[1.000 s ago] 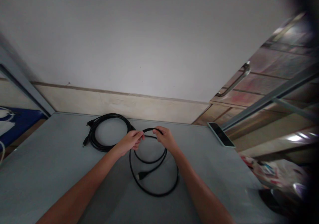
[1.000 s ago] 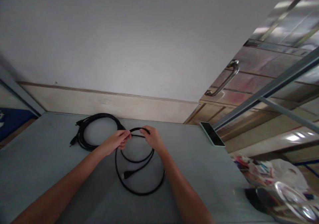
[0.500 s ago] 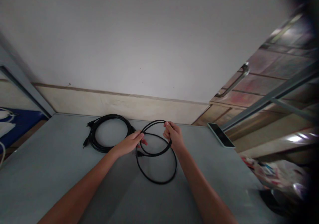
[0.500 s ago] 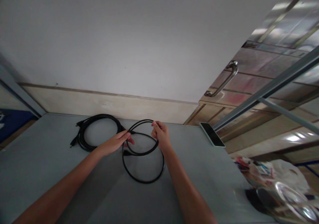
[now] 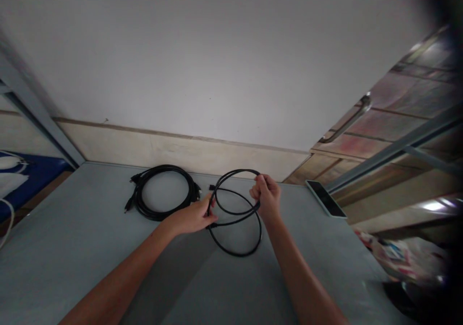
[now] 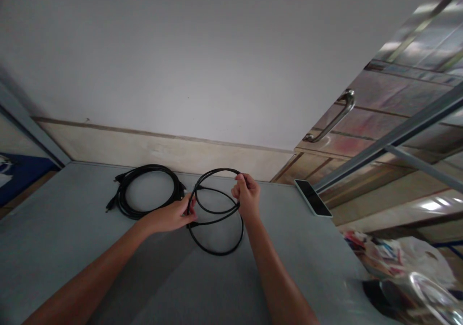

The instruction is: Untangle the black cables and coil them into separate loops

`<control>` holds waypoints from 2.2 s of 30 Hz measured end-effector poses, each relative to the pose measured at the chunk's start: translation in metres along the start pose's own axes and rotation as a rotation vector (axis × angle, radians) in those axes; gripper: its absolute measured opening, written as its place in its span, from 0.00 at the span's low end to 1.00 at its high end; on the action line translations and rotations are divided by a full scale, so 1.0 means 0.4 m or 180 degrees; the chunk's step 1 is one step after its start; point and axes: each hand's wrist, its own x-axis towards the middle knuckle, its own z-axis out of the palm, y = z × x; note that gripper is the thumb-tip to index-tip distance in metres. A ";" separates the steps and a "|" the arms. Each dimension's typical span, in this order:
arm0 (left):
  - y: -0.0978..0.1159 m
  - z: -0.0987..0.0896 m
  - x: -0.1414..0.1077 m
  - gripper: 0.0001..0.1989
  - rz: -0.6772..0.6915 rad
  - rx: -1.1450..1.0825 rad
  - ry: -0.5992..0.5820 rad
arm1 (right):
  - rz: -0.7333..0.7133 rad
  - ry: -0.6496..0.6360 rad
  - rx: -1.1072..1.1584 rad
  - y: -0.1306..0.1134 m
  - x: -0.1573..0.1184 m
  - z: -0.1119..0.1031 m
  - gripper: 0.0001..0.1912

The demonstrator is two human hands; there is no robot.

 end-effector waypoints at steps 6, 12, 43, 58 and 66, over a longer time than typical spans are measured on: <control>-0.015 0.016 0.020 0.27 -0.0317 -0.0776 -0.0055 | 0.0055 -0.0042 -0.0064 0.002 0.004 -0.005 0.15; -0.045 0.010 0.055 0.22 -0.0673 -0.2205 0.0449 | 0.0230 -0.0019 -0.0089 0.030 0.010 -0.011 0.18; -0.013 0.021 0.057 0.21 -0.0765 -0.2835 0.0799 | 0.0917 -0.1191 -0.0498 0.047 -0.041 0.049 0.22; -0.043 0.008 0.051 0.28 -0.0588 -0.2079 0.0323 | -0.0428 -0.1191 -0.2217 0.066 -0.039 0.040 0.13; -0.027 0.018 0.032 0.22 -0.0573 -0.1069 0.0297 | -0.0336 -0.2010 -0.1921 0.053 -0.088 0.077 0.24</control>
